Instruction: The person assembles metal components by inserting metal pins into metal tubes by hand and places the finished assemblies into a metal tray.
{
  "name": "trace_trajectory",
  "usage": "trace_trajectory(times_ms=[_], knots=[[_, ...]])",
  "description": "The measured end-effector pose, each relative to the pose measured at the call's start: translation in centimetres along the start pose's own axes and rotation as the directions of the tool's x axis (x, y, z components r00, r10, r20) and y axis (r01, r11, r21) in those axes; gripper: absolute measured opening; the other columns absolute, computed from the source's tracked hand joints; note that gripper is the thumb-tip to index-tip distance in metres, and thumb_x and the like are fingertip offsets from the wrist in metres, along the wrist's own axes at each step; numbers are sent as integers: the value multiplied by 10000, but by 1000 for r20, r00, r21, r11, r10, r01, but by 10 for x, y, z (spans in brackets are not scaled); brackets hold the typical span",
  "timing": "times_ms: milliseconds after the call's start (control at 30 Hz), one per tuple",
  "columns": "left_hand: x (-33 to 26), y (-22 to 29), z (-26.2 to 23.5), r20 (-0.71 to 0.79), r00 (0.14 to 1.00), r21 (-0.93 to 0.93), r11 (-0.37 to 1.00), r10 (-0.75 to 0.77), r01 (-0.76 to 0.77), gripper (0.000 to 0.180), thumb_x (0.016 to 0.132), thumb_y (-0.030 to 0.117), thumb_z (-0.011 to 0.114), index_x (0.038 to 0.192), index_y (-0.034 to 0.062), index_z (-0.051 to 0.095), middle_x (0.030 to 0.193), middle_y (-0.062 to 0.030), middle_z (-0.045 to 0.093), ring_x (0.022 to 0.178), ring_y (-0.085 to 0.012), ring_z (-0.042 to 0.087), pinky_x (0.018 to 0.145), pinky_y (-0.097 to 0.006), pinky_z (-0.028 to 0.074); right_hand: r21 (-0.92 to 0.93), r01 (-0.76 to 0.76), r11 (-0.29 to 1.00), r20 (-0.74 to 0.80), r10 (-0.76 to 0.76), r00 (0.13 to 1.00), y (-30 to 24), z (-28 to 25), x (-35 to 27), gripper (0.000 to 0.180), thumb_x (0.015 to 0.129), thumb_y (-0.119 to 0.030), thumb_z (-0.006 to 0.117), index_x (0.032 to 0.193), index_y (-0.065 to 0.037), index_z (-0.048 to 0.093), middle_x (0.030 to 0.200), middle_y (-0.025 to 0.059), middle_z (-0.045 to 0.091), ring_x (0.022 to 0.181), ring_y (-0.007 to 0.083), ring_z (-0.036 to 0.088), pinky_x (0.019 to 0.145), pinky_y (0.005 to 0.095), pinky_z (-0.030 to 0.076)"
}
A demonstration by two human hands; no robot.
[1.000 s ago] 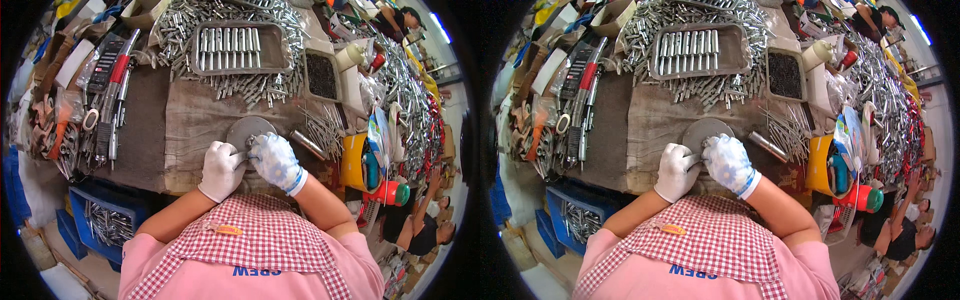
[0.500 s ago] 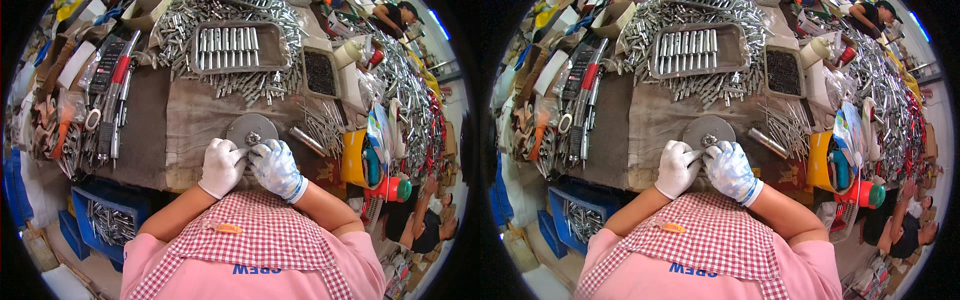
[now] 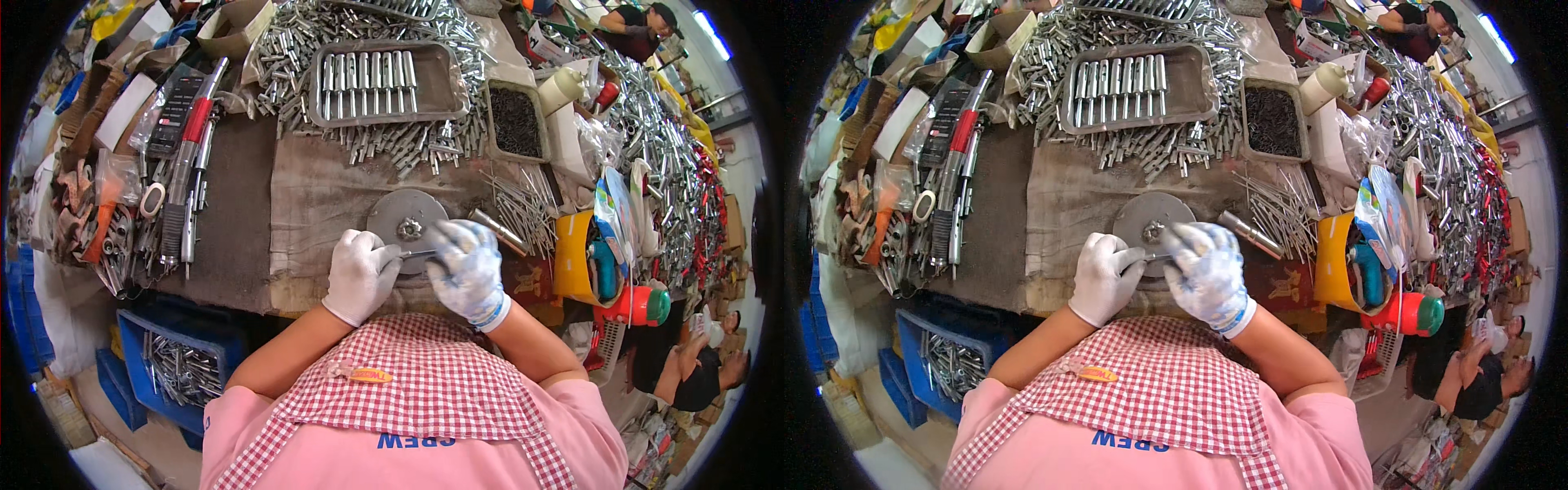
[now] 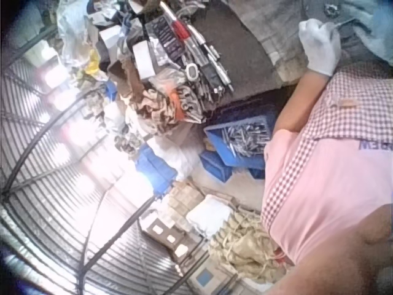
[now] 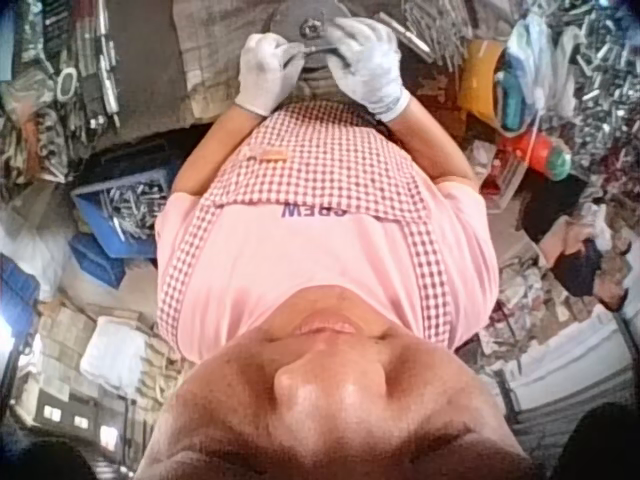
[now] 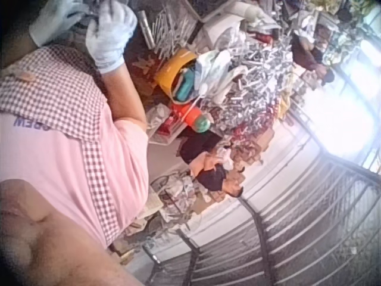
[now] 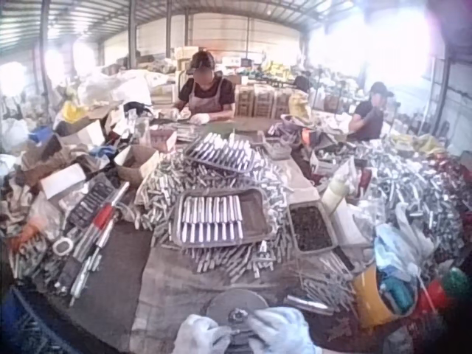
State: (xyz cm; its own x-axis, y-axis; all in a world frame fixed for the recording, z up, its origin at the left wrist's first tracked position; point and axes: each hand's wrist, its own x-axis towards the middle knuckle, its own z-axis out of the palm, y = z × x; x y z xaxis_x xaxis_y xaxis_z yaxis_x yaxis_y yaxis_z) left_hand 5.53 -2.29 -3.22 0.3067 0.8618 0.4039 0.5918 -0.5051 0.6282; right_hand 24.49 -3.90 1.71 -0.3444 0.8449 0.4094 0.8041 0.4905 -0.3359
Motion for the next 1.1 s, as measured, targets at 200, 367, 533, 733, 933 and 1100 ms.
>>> trace_trajectory(times_ms=[200, 367, 533, 733, 933, 1100], knots=[[-1, -1, 0, -27, 999, 10, 1000, 27, -27, 158, 616, 73, 728, 769, 74, 686, 739, -57, 559, 751, -248, 529, 657, -355, 455, -364, -322, 874, 0, 346, 938, 57, -20, -45, 545, 695, -173, 688, 1181, -1, 512, 1041, 147, 535, 961, 321, 511, 854, 417, 425], [-1, 0, -1, -41, 998, -3, 999, 40, -40, 180, 604, 66, 736, 778, 83, 692, 739, -57, 561, 747, -250, 528, 659, -358, 458, -514, -243, 823, 172, 376, 911, 52, -34, -40, 557, 708, -157, 676, 1235, -77, 515, 1040, 108, 528, 961, 296, 508, 795, 410, 437], [-2, -1, -1, -41, 999, -6, 1000, 24, -25, 166, 613, 76, 733, 772, 75, 686, 733, -59, 564, 736, -251, 529, 656, -356, 456, -368, -288, 884, 224, 385, 895, 56, -32, -35, 636, 730, -104, 635, 1323, -32, 417, 921, 152, 530, 844, 320, 539, 712, 405, 460], [-1, 2, -4, -14, 999, -19, 999, 33, -33, 134, 636, 83, 714, 767, 78, 687, 725, -59, 562, 730, -247, 531, 654, -354, 457, 268, -116, 956, -57, 136, 989, 3, -11, -44, 673, 710, -48, 637, 1336, 5, 397, 852, 153, 607, 626, 305, 612, 567, 358, 509], [0, -1, -2, -25, 998, -7, 999, 50, -50, 153, 624, 80, 717, 773, 65, 687, 719, -60, 553, 722, -247, 531, 645, -357, 460, 381, -105, 919, -63, 140, 988, -7, -15, -39, 604, 697, -45, 643, 1275, -5, 470, 949, 214, 636, 738, 351, 652, 643, 370, 532], [0, -4, -1, -16, 999, -8, 999, 44, -44, 153, 633, 72, 715, 784, 68, 689, 728, -64, 552, 727, -250, 530, 643, -358, 458, 6, -245, 970, 391, 223, 893, -7, -12, -41, 533, 745, -32, 619, 1249, 56, 469, 930, 206, 657, 780, 306, 680, 662, 332, 533]])
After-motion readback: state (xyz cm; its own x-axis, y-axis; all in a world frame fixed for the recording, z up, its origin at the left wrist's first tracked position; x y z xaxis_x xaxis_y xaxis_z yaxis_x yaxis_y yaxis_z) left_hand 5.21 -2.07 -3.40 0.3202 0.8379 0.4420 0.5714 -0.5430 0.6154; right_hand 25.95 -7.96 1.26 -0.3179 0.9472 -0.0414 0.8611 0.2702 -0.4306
